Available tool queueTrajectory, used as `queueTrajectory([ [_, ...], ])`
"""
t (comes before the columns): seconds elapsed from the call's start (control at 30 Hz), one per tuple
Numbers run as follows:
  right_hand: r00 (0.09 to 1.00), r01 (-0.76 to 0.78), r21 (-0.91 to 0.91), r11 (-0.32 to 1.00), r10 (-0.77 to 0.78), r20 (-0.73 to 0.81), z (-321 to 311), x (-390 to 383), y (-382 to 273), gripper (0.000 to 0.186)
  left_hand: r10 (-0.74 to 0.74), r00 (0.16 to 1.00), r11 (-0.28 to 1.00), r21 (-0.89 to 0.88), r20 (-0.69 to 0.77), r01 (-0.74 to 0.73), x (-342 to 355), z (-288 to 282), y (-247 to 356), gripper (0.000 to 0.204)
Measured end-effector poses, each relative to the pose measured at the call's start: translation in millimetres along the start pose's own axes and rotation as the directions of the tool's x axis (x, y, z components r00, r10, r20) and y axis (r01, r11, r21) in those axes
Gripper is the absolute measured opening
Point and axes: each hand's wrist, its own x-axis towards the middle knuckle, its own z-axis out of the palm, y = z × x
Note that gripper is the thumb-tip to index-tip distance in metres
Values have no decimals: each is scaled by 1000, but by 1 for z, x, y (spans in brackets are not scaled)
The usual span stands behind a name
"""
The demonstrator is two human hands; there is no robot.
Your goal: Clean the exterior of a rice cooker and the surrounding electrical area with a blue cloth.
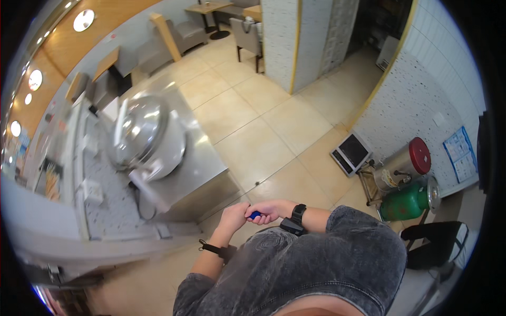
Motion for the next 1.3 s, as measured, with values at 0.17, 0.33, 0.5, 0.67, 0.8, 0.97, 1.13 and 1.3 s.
queueTrajectory([
  [0.17,996,65,125,990,-71,48,-105,-100,-7,24,89,984,994,43,152,-97,144,33,66,11],
  [0.33,983,184,287,940,-179,-44,-178,-162,-29,24,219,941,972,32,257,-235,260,44,94,12],
  [0.5,955,295,422,858,-274,-111,-243,-208,-97,23,319,909,942,12,267,-334,378,51,83,14],
  [0.67,950,295,380,877,-225,-218,-325,-246,-188,22,476,859,879,-82,191,-469,511,60,54,15],
  [0.8,907,340,362,868,-200,-372,-373,-275,-286,21,534,824,846,-117,190,-520,622,29,26,14],
  [0.97,928,289,290,912,-193,-317,-404,-276,-458,22,596,791,803,-119,137,-584,754,-44,-45,14],
  [1.13,973,157,186,970,-121,-194,-455,-241,-615,21,405,911,909,-137,71,-394,837,-117,-132,14],
  [1.3,998,26,177,984,-16,-55,-531,-188,-751,21,204,969,973,77,142,-216,924,-169,-215,15],
])
